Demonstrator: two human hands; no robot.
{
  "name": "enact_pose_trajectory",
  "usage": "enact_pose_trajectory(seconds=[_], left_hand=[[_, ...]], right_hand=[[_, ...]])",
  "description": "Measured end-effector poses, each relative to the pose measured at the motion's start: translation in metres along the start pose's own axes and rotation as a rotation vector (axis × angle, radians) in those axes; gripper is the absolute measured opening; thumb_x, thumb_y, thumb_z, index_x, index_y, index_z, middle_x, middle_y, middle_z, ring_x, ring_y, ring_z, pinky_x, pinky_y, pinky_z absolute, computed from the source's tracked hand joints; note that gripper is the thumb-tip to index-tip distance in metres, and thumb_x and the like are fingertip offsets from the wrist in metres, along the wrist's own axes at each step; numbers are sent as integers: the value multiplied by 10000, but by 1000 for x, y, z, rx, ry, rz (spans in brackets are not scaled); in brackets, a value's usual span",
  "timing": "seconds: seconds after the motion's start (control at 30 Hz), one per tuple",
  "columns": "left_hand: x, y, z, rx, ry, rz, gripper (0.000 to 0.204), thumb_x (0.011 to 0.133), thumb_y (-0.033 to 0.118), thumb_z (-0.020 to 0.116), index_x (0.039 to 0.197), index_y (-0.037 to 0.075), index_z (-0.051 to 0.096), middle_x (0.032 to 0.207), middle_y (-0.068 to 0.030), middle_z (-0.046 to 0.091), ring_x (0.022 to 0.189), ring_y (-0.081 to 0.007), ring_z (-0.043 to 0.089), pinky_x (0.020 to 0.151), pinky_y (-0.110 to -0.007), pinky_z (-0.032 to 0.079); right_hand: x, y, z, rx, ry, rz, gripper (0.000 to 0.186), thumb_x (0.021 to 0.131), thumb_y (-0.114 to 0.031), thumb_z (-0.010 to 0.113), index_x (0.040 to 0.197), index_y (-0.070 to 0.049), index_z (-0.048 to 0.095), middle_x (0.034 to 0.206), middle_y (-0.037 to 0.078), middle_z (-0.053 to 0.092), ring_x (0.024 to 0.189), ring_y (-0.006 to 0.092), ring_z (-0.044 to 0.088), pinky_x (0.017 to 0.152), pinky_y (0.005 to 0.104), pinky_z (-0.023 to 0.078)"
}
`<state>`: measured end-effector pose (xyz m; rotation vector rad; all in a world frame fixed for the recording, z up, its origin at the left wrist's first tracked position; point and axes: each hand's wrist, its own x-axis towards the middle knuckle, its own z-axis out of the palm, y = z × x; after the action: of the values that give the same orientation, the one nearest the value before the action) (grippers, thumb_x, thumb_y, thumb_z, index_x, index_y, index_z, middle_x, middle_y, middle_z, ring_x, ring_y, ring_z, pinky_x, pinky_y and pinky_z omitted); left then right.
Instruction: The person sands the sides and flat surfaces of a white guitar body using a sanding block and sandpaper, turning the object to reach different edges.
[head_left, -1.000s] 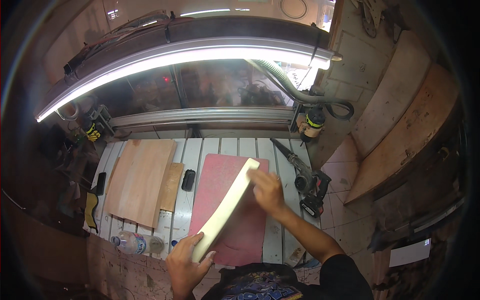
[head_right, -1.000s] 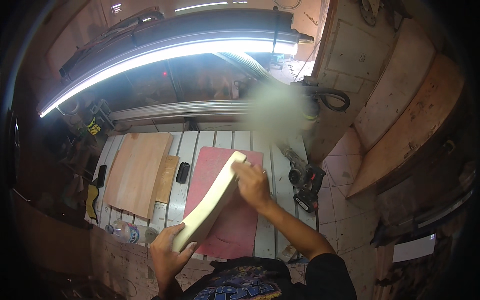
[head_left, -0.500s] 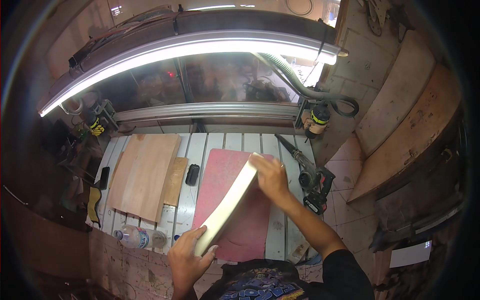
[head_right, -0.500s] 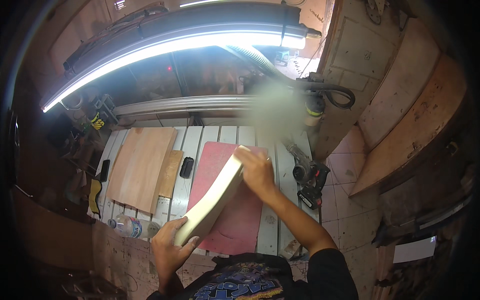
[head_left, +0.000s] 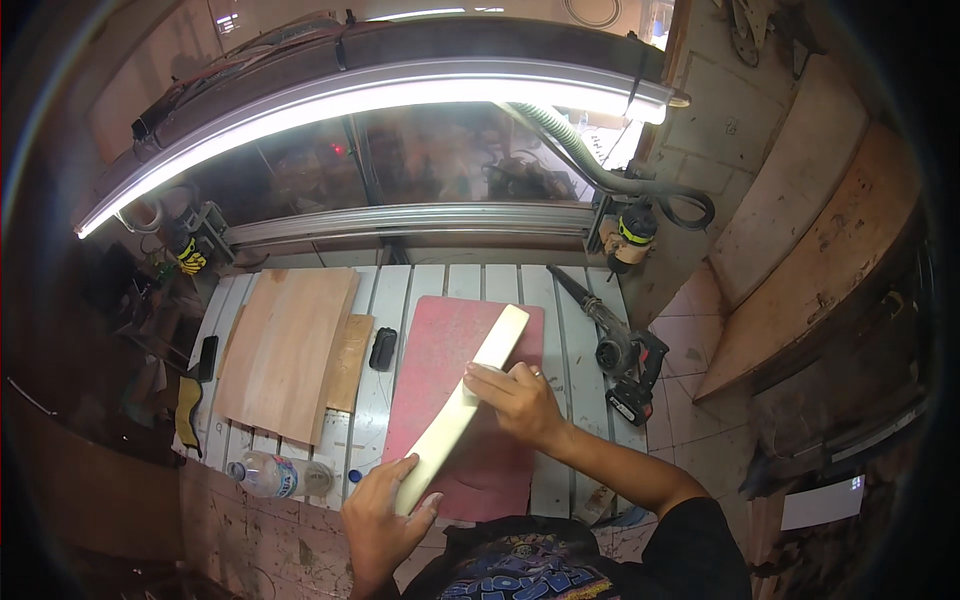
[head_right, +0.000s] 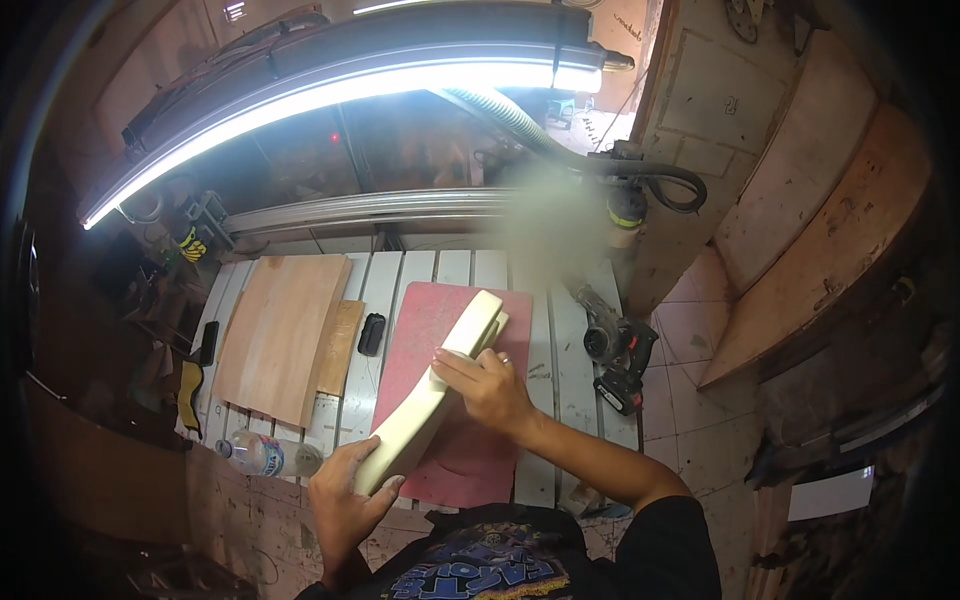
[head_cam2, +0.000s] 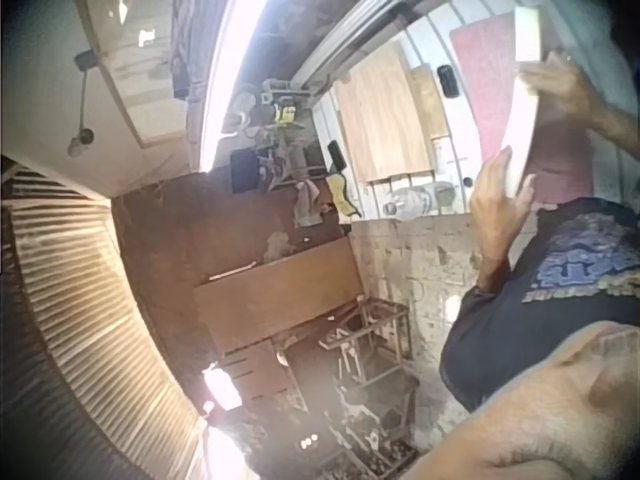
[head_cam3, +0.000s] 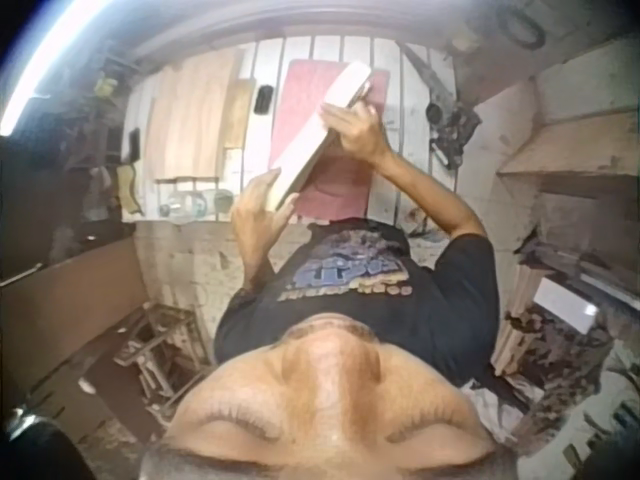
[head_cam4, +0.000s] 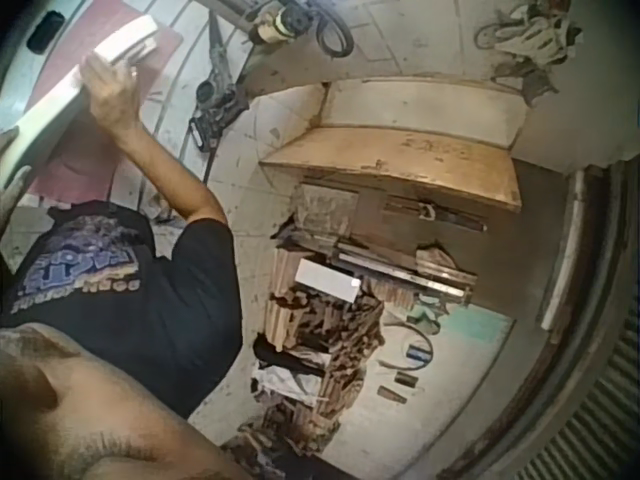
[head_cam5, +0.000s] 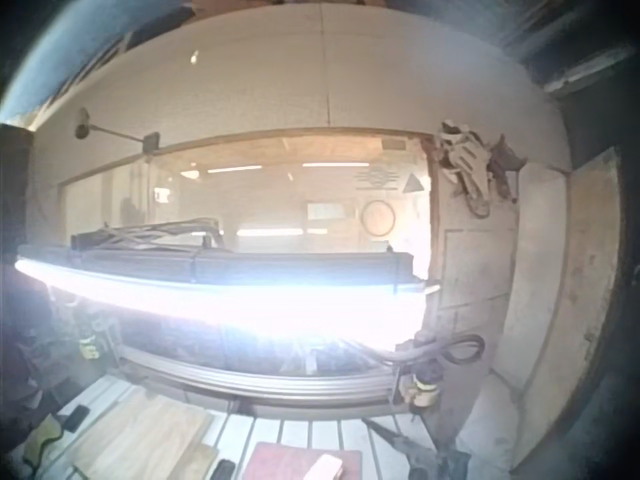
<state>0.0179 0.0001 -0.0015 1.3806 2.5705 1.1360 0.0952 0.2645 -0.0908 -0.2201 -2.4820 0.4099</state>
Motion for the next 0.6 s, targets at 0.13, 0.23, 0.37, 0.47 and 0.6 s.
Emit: enact_pose_trajectory(seconds=[0.13,0.23,0.37,0.47,0.6], left_hand=[[3,4,4,4,-8,27,533,704,183,898,1179,21,718,1131,-186,747,1002,-368,735,879,-437,577],[2,5,5,7,-10,10,536,708,169,895,1189,22,712,1132,-193,744,999,-372,734,877,-437,578],[3,3,6,28,-41,-30,567,709,158,895,1222,22,696,1139,-208,739,1011,-381,733,879,-438,581],[3,2,4,37,-26,-76,599,708,160,896,1248,13,680,1157,-219,736,1034,-389,732,896,-441,579],[3,2,6,62,-26,-95,616,713,159,888,1267,2,669,1175,-228,732,1058,-399,728,919,-444,574]], right_hand=[[31,60,-15,-96,253,90,387,878,8,577,1179,-116,786,1267,65,755,849,346,666,790,424,574],[18,41,-5,-89,208,79,410,860,6,583,1197,-119,778,1283,77,748,786,335,634,744,425,554],[-19,-46,3,233,-24,-2,549,768,87,591,1261,-93,751,1381,121,705,737,283,577,705,362,462],[-28,-79,0,786,-49,56,613,738,129,557,1286,-78,737,1419,126,684,770,260,608,707,341,451],[-31,-33,14,457,-35,56,643,755,94,560,1345,-114,712,1440,102,672,800,263,632,780,351,504]])
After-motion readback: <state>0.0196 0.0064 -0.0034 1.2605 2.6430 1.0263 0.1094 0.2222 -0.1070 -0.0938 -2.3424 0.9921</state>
